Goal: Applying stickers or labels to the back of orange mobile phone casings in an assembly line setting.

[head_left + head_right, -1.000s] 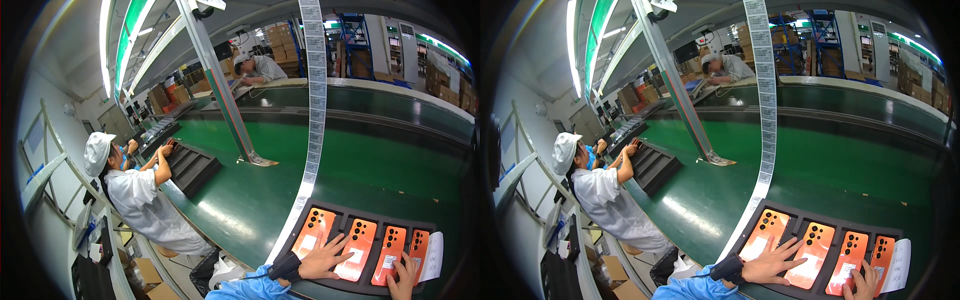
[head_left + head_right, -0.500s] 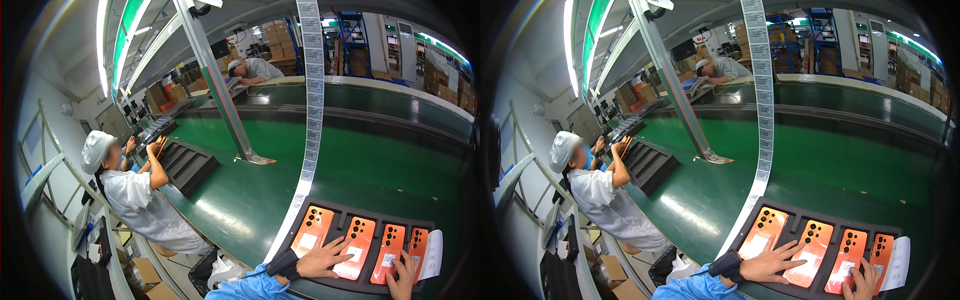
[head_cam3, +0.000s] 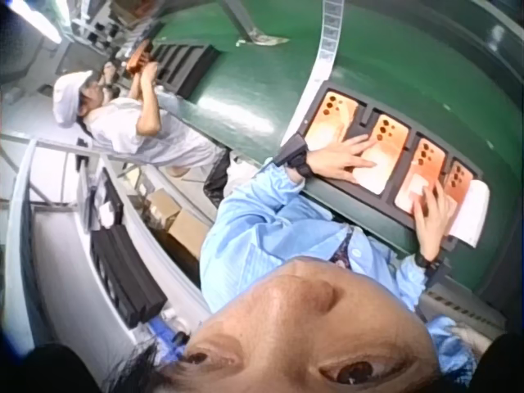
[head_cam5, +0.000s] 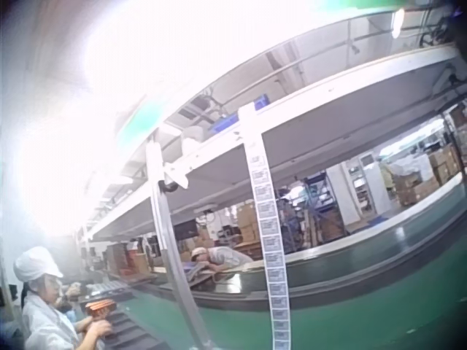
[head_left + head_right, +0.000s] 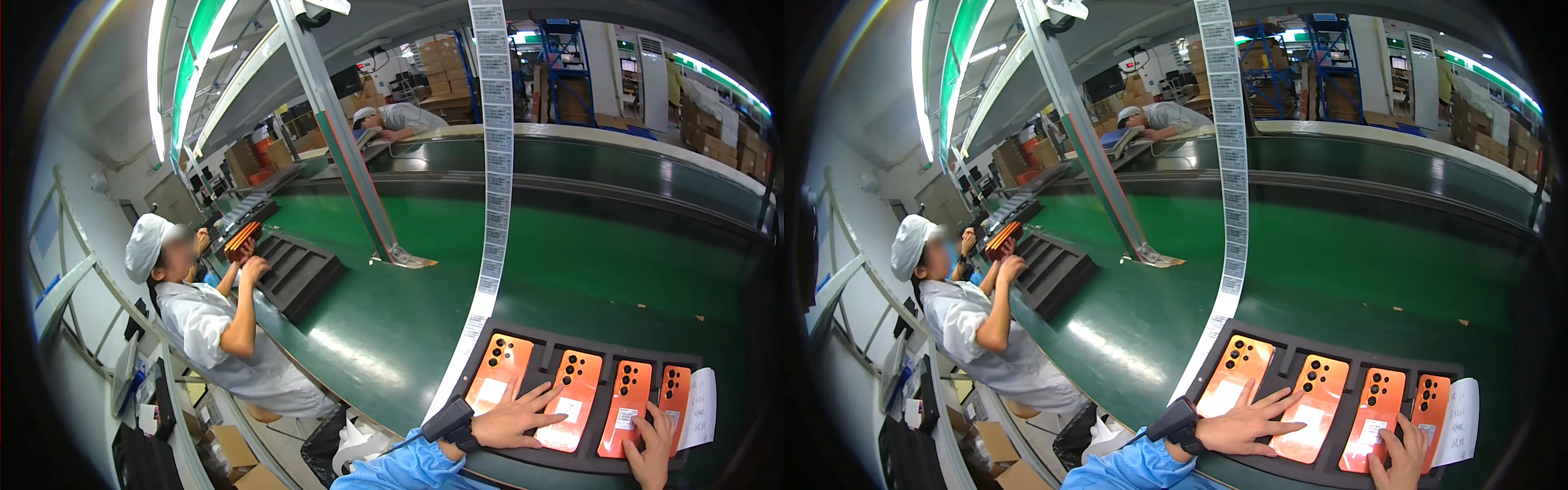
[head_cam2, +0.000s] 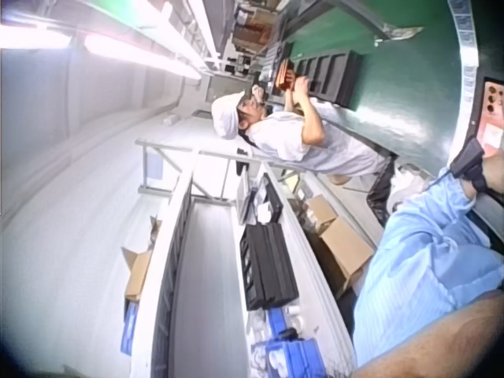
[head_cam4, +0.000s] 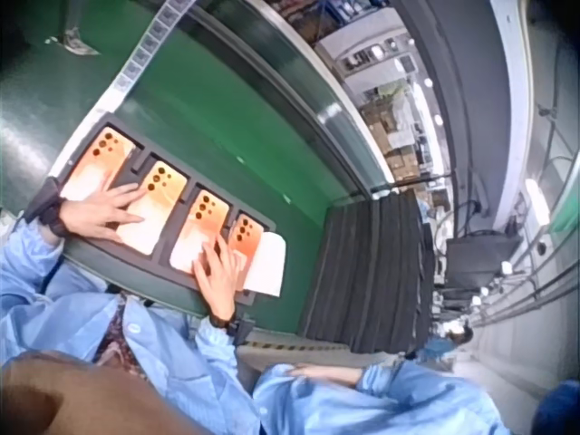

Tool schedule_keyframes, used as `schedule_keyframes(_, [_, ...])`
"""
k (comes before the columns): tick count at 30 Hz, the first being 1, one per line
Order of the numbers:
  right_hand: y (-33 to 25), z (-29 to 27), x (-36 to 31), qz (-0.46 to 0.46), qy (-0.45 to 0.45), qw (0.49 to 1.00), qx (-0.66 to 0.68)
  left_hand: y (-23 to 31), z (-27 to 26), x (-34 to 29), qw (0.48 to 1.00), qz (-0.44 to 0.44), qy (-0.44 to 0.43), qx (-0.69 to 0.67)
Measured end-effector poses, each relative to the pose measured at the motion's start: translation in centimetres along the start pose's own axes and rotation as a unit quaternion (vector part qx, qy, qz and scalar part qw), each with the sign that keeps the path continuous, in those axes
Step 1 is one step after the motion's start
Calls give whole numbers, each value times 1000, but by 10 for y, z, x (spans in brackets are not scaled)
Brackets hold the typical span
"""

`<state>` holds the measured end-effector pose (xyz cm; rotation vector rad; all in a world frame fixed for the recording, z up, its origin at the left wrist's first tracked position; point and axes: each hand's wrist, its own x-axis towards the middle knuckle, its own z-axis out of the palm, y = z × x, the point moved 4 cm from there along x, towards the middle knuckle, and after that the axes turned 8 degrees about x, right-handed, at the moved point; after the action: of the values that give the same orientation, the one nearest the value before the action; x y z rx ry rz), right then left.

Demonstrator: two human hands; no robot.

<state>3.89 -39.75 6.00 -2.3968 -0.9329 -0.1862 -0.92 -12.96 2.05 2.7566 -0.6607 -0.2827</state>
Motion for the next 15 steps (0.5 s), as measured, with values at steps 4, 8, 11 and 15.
schedule_keyframes(4, [0, 1, 1, -15, 0, 1000, -1, 0, 1, -3, 1000, -4, 5, -6])
schedule_keyframes(8, [1, 1, -3, 2, -6, 1000, -12, 0, -2, 0, 1000, -1, 3, -27])
schedule_keyframes(11, [14, 9, -9, 104, 0, 993, 62, -1, 1, 4, 999, 4, 9, -39])
schedule_keyframes(15, [8, 11, -3, 89, 2, 994, 56, -3, -4, -6, 999, -5, 26, -34])
